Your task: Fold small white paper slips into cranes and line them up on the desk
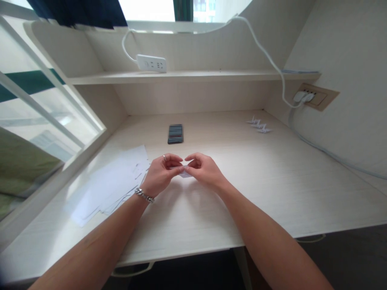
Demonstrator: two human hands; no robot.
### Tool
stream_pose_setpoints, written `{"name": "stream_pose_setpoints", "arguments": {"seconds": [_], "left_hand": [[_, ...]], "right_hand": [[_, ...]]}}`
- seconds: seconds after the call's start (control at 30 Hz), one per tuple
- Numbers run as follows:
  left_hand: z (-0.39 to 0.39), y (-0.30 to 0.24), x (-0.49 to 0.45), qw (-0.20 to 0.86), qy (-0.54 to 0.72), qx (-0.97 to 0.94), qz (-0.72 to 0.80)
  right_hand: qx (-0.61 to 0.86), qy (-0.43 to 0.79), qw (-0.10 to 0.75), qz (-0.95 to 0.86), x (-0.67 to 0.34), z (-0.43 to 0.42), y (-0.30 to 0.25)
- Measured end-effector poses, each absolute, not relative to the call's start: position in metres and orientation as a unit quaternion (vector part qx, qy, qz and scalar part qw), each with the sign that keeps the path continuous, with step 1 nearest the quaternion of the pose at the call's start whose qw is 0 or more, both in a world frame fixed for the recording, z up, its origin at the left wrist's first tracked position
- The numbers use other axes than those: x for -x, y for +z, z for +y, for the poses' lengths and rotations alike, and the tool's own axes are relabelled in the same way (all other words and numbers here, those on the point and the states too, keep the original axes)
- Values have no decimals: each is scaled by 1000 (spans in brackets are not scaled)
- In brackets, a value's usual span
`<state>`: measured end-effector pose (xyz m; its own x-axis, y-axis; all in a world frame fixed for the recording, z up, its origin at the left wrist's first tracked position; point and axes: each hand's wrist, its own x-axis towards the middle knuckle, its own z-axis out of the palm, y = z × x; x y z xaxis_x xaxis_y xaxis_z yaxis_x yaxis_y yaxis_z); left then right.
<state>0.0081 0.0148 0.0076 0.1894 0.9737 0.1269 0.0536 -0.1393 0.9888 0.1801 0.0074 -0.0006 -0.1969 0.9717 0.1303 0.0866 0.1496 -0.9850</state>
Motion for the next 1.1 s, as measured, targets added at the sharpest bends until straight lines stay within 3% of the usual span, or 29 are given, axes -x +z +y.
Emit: {"name": "stream_pose_setpoints", "arguments": {"seconds": [0.43,0.73,1.1], "left_hand": [[16,11,-7,516,483,-552,442],[15,15,-6,571,448,-536,432],[16,9,-7,551,451,-558,426]], "right_hand": [[449,526,462,-554,-183,9,6],[452,487,479,-573,-187,12,3],[456,509,473,-555,-188,10,8]]}}
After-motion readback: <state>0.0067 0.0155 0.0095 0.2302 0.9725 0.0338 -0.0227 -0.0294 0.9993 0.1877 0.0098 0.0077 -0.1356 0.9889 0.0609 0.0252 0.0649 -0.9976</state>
